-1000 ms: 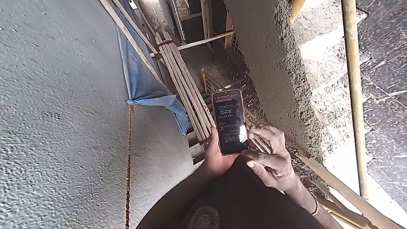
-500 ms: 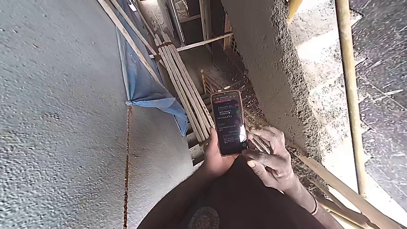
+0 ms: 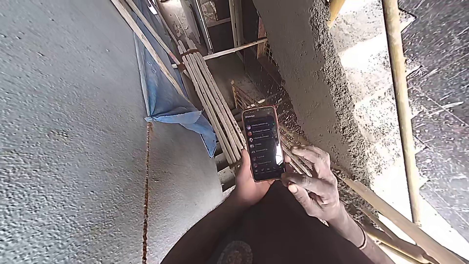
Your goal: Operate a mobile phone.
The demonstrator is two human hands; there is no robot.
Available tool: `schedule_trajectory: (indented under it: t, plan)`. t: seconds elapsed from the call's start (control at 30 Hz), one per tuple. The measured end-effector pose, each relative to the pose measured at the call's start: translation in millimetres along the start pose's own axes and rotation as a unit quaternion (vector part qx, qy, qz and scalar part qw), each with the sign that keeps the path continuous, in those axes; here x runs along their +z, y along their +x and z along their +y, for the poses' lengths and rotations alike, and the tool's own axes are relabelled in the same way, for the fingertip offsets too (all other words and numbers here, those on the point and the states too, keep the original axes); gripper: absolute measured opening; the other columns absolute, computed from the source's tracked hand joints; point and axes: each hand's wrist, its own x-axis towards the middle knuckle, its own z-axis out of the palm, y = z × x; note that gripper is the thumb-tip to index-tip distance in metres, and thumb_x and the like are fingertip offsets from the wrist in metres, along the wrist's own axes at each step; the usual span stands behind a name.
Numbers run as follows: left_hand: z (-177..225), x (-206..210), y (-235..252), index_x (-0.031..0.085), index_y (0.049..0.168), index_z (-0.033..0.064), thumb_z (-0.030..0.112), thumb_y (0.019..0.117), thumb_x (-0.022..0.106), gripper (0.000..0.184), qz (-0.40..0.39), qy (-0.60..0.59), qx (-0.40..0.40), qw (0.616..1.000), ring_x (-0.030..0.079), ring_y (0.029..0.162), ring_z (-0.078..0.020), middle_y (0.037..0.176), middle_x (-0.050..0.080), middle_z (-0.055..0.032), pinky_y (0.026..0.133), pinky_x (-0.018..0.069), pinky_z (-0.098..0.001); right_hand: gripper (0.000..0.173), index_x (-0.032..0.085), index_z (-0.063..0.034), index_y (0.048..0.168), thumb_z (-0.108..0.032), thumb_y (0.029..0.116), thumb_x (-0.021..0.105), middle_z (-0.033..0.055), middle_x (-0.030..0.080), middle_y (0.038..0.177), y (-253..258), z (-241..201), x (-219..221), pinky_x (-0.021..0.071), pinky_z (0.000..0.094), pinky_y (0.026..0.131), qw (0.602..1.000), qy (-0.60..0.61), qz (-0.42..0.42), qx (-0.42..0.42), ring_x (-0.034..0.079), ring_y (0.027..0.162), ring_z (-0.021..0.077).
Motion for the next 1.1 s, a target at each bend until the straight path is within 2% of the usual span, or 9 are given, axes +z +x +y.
schedule_trajectory:
  t: [0.2,0.93,1.1]
  plan:
    - [-5.6,0.2,-2.6,0.055,0.141,0.0115,0.07,0.0972,0.042,0.074,-0.007,-0.002,0.0,1.0,0.063,0.117,-0.0339,0.13,0.062,-0.0212,0.098,0.0522,-0.0496,0.024,0.075,-0.0265,0.1,-0.043,0.1019,0.058,0.0032,0.058,0.141,-4.8,-0.5,-1.8,0.0355,0.0439,0.116,1.0,-0.001,0.002,0.003,0.043,0.141,0.0224]
    - [-37.0,9.2,-10.2,0.054,0.142,0.0143,0.069,0.0972,0.044,0.071,0.005,0.003,-0.005,1.0,0.063,0.118,-0.0346,0.13,0.063,-0.0206,0.1,0.0518,-0.0512,0.024,0.075,-0.0268,0.098,-0.044,0.1016,0.058,0.0034,0.058,0.141,-28.4,-0.2,-23.8,0.0349,0.0449,0.117,1.0,0.001,-0.004,0.014,0.043,0.141,0.022]
    - [-45.0,12.7,-12.2,0.055,0.14,0.0123,0.071,0.0961,0.044,0.074,0.017,0.015,-0.013,1.0,0.064,0.117,-0.0346,0.128,0.064,-0.0209,0.099,0.052,-0.0517,0.025,0.075,-0.0263,0.099,-0.044,0.1021,0.058,0.0031,0.057,0.142,-33.4,-0.7,-31.2,0.0347,0.0443,0.117,1.0,0.001,-0.004,0.011,0.042,0.142,0.022]
